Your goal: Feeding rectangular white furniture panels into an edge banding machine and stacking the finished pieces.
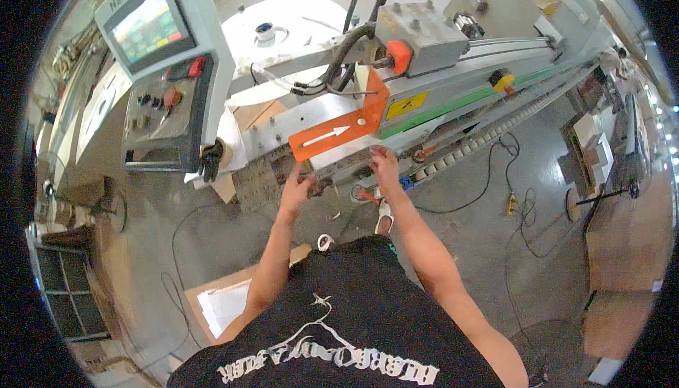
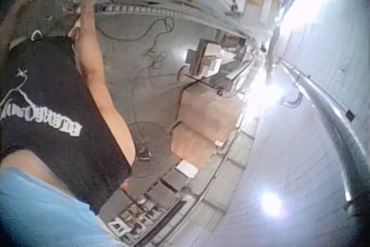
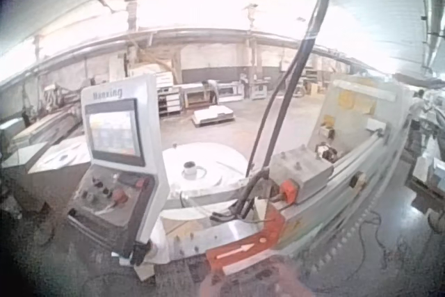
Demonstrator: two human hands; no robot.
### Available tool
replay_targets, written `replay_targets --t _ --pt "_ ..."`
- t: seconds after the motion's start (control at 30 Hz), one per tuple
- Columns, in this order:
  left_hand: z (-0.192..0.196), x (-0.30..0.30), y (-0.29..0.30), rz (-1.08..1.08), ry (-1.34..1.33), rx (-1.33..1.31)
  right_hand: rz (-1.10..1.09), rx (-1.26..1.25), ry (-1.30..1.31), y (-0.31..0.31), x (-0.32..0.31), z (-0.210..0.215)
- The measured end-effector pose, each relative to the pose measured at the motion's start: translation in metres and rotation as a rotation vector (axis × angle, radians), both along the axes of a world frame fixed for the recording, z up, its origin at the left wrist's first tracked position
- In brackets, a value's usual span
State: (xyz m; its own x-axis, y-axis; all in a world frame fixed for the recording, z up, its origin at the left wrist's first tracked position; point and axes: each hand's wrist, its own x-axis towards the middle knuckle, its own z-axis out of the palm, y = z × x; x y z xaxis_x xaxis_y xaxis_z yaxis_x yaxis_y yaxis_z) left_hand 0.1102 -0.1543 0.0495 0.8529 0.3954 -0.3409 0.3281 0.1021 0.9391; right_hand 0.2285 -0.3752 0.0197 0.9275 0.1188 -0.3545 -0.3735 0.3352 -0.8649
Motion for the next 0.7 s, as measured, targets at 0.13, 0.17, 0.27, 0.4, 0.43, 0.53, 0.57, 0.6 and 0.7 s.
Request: replay_targets --t 0.13,0.17,0.27,0.4,0.43,0.53,0.57,0.6,0.7 --pt "-0.012 -0.036 0.04 0.171 -0.137 -0.007 0.072 -0.398 -0.319 -0.044 0.002 -0.024" --pt "-0.016 -0.054 0.053 0.307 -0.109 0.009 0.116 -0.839 -0.4 -0.052 -0.011 -0.012" --pt "-0.055 -0.131 0.105 0.715 -0.08 0.203 0.126 -1.421 -0.438 -0.07 -0.046 -0.009" --pt "-0.148 -0.275 0.17 0.977 0.305 0.653 0.253 -1.504 -0.729 -0.072 -0.062 -0.028" --pt "-0.154 -0.291 0.176 0.896 0.719 0.668 0.236 -1.422 -0.847 -0.075 -0.064 -0.034" --pt "-0.178 -0.343 0.171 0.928 1.227 0.469 0.258 -1.499 -0.817 -0.065 -0.064 -0.028" --pt "-0.187 -0.356 0.165 1.051 1.312 0.265 0.26 -1.5 -0.821 -0.064 -0.064 -0.029" --pt "-0.192 -0.363 0.159 1.053 1.313 0.257 0.255 -1.5 -0.831 -0.063 -0.063 -0.03" --pt "-0.199 -0.36 0.136 1.007 1.354 0.057 0.249 -1.508 -0.847 -0.067 -0.061 -0.035"
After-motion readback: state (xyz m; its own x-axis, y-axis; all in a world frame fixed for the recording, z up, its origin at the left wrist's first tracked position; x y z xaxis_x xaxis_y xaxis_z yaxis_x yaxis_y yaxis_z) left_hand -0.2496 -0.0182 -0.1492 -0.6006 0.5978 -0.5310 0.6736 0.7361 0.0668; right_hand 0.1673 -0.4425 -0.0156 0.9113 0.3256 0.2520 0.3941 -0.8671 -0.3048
